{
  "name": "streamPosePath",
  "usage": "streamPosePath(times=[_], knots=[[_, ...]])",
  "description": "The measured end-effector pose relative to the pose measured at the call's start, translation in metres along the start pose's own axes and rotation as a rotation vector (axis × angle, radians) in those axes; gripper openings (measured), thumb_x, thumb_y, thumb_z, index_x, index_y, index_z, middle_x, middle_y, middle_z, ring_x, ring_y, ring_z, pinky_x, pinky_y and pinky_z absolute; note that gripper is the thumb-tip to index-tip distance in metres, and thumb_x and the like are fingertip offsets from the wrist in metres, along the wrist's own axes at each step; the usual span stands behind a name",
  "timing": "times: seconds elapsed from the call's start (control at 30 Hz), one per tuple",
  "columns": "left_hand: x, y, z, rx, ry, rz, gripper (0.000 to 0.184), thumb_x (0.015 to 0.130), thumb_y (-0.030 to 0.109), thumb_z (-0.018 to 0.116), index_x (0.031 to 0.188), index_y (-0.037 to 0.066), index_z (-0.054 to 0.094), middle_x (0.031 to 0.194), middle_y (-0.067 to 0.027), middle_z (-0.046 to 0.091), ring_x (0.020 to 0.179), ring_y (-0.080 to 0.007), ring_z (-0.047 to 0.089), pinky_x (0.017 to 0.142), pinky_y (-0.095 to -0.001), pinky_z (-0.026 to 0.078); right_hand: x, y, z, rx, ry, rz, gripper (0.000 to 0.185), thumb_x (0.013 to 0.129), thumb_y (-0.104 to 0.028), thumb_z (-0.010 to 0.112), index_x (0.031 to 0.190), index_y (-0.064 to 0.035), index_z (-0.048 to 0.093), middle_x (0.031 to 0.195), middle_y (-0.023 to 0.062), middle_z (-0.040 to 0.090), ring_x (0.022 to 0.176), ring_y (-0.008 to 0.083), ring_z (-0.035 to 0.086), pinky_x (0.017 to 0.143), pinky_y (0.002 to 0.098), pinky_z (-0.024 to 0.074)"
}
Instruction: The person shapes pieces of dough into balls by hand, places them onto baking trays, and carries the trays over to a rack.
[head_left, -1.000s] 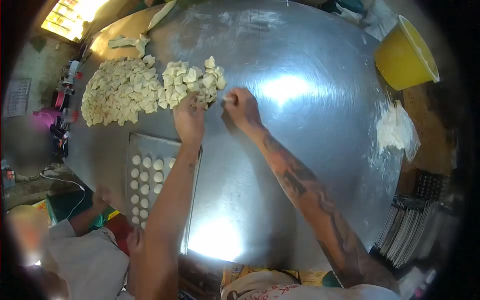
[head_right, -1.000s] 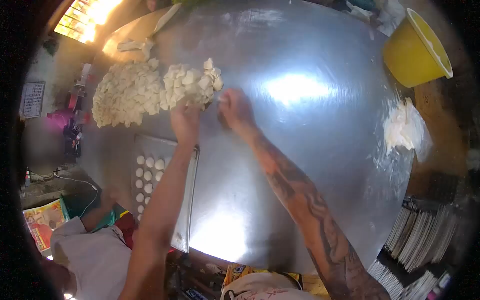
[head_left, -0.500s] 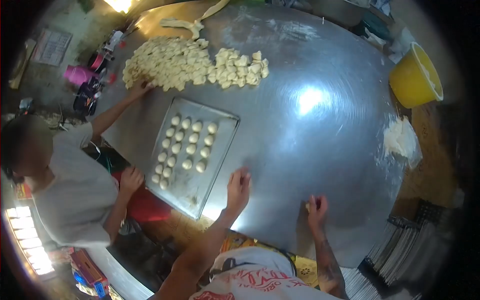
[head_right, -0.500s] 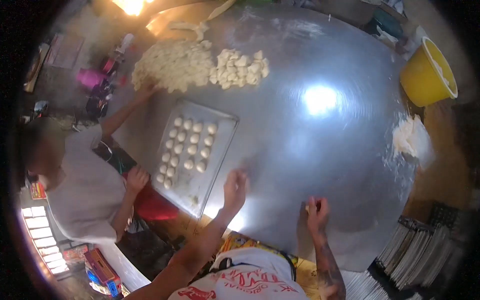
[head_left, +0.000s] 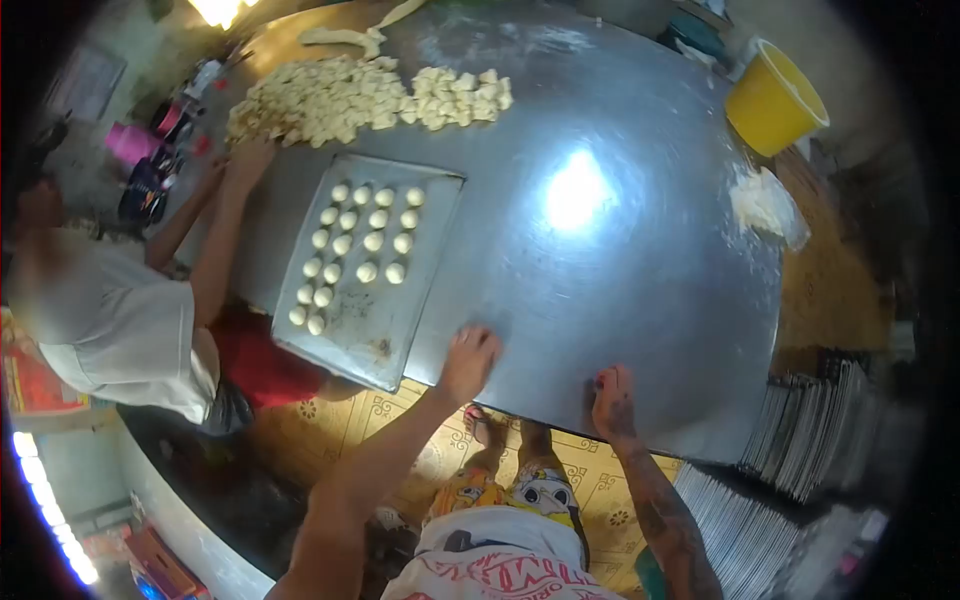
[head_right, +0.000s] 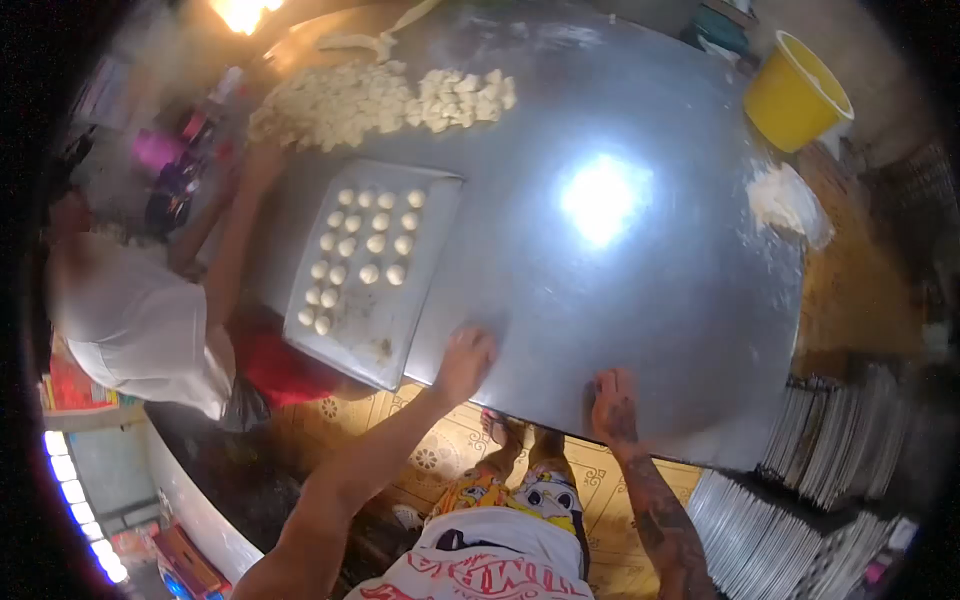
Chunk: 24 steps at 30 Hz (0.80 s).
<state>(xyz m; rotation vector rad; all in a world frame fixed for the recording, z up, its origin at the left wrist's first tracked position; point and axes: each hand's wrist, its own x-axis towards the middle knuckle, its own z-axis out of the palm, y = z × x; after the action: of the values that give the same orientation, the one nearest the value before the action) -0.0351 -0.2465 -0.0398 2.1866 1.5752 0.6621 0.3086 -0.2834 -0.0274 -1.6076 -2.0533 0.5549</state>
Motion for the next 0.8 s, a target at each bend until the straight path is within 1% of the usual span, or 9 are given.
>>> streamPosePath(times=[0.13, 0.2, 0.3, 0.4, 0.47, 0.57, 0.63, 0.7, 0.8], knots=[[0.077, -0.012, -0.023, 0.121, 0.078, 0.030, 0.021, 0.082, 0.000, 0.064, 0.099, 0.012, 0.065, 0.101, -0.0150, 0.057, 0.098, -0.0372, 0.056, 0.079, -0.0510, 0.045, 0.082, 0.009, -0.013, -0.237, 0.189, 0.123, 0.009, 0.095, -0.006, 0.059, 0.103, -0.0014, 0.062, 0.099, 0.0224, 0.060, 0.099, 0.0444, 0.059, 0.088, 0.0534, 0.0479], [0.136, -0.022, -0.006, 0.132, 0.196, -0.024, 0.022, 0.080, 0.000, 0.065, 0.098, 0.012, 0.065, 0.099, -0.0150, 0.057, 0.097, -0.0372, 0.056, 0.079, -0.0498, 0.045, 0.100, 0.000, 0.000, -0.218, 0.242, 0.175, 0.008, 0.098, -0.007, 0.059, 0.103, -0.0011, 0.061, 0.099, 0.0228, 0.060, 0.099, 0.0441, 0.059, 0.086, 0.0530, 0.0490], [0.105, -0.006, 0.016, 0.009, 0.350, -0.074, 0.019, 0.077, 0.000, 0.066, 0.092, 0.012, 0.063, 0.092, -0.0144, 0.056, 0.096, -0.0363, 0.056, 0.077, -0.0481, 0.044, 0.083, 0.003, 0.001, -0.052, 0.142, -0.023, 0.010, 0.103, -0.008, 0.055, 0.099, -0.0005, 0.060, 0.096, 0.0213, 0.059, 0.093, 0.0423, 0.058, 0.081, 0.0524, 0.0492], [0.081, -0.023, -0.003, -0.121, 0.058, 0.221, 0.014, 0.078, 0.000, 0.064, 0.087, 0.011, 0.063, 0.092, -0.0136, 0.057, 0.093, -0.0363, 0.056, 0.076, -0.0503, 0.044, 0.096, 0.020, -0.014, -0.123, 0.162, -0.034, 0.010, 0.103, -0.011, 0.058, 0.100, -0.0018, 0.060, 0.099, 0.0196, 0.060, 0.095, 0.0415, 0.057, 0.083, 0.0547, 0.0476], [0.130, -0.025, -0.013, 0.141, 0.150, 0.066, 0.010, 0.080, 0.002, 0.063, 0.086, 0.011, 0.063, 0.092, -0.0142, 0.058, 0.093, -0.0372, 0.057, 0.079, -0.0523, 0.045, 0.125, 0.035, -0.013, -0.232, 0.194, 0.030, 0.011, 0.101, -0.013, 0.061, 0.099, -0.0024, 0.060, 0.100, 0.0192, 0.060, 0.098, 0.0415, 0.058, 0.085, 0.0560, 0.0472], [0.208, -0.009, 0.006, 0.070, 0.298, -0.167, 0.008, 0.082, 0.003, 0.063, 0.086, 0.010, 0.063, 0.093, -0.0140, 0.059, 0.097, -0.0383, 0.058, 0.083, -0.0521, 0.046, 0.187, 0.044, 0.007, -0.154, 0.305, 0.061, 0.010, 0.098, -0.014, 0.064, 0.101, -0.0041, 0.063, 0.104, 0.0189, 0.062, 0.105, 0.0422, 0.059, 0.092, 0.0559, 0.0485], [0.171, -0.018, 0.033, -0.100, 0.148, -0.103, 0.009, 0.084, 0.002, 0.061, 0.087, 0.010, 0.064, 0.093, -0.0134, 0.060, 0.101, -0.0376, 0.059, 0.085, -0.0502, 0.047, 0.161, 0.063, 0.026, -0.013, 0.100, -0.060, 0.013, 0.094, -0.013, 0.065, 0.104, -0.0047, 0.065, 0.106, 0.0180, 0.062, 0.111, 0.0418, 0.059, 0.101, 0.0528, 0.0477], [0.148, -0.011, 0.010, 0.078, 0.030, 0.045, 0.011, 0.085, 0.000, 0.061, 0.087, 0.010, 0.065, 0.093, -0.0129, 0.060, 0.100, -0.0376, 0.059, 0.084, -0.0483, 0.047, 0.142, 0.041, -0.010, -0.023, -0.126, -0.155, 0.018, 0.091, -0.013, 0.066, 0.107, -0.0049, 0.067, 0.108, 0.0168, 0.063, 0.114, 0.0408, 0.060, 0.110, 0.0501, 0.0452], [0.185, -0.040, 0.002, 0.149, 0.044, -0.023, 0.011, 0.080, -0.002, 0.063, 0.079, 0.009, 0.064, 0.092, -0.0132, 0.060, 0.098, -0.0375, 0.059, 0.083, -0.0484, 0.048, 0.216, 0.057, -0.023, -0.057, -0.004, -0.173, 0.011, 0.087, -0.009, 0.067, 0.098, -0.0073, 0.064, 0.101, 0.0146, 0.061, 0.100, 0.0390, 0.060, 0.091, 0.0523, 0.0488]])
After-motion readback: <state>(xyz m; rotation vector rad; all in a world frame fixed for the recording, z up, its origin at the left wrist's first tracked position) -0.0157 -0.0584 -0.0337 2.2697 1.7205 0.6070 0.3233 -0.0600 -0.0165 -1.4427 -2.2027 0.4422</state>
